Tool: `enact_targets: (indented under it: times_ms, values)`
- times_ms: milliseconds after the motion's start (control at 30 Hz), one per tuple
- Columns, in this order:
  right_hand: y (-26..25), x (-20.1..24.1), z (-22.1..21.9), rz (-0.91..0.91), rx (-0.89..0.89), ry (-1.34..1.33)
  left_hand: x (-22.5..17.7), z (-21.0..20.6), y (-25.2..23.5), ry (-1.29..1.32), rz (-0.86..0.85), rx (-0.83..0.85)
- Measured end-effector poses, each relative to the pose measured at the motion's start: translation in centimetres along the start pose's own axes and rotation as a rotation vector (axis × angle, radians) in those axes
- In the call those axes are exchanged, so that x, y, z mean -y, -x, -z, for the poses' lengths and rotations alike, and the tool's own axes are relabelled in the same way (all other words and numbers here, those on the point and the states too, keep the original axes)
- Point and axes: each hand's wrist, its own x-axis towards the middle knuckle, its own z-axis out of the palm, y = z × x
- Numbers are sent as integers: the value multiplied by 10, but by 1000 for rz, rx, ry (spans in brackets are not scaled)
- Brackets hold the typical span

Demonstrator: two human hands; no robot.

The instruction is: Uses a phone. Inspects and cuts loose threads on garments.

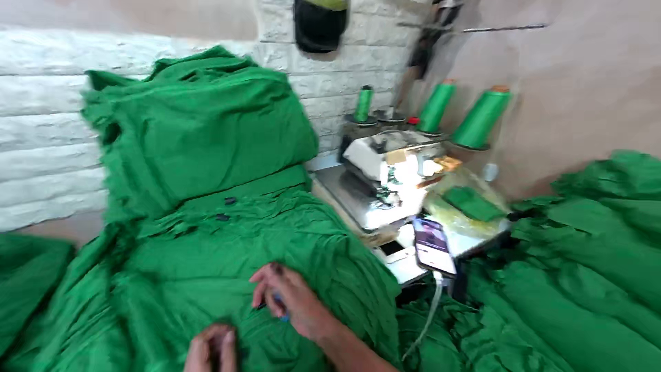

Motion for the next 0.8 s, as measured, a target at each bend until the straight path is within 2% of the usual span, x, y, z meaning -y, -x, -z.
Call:
enact_targets:
  times_ms: [167, 367, 500, 633, 800]
  values:
    - [-4, -10, 2, 19, 13, -107, 2, -7, 1, 58, 85, -171]
    - [-2, -14, 0, 57, 18, -36, 0, -2, 2, 64, 136, -162]
    - [2, -12, 1, 162, 78, -50, 0, -4, 2, 42, 69, -116]
    - [7, -9, 2, 194, 129, -47, -1, -6, 1, -28, 13, -71]
    - [8, -15, 3, 192, 136, 9, -11, 2, 7, -212, -35, -170]
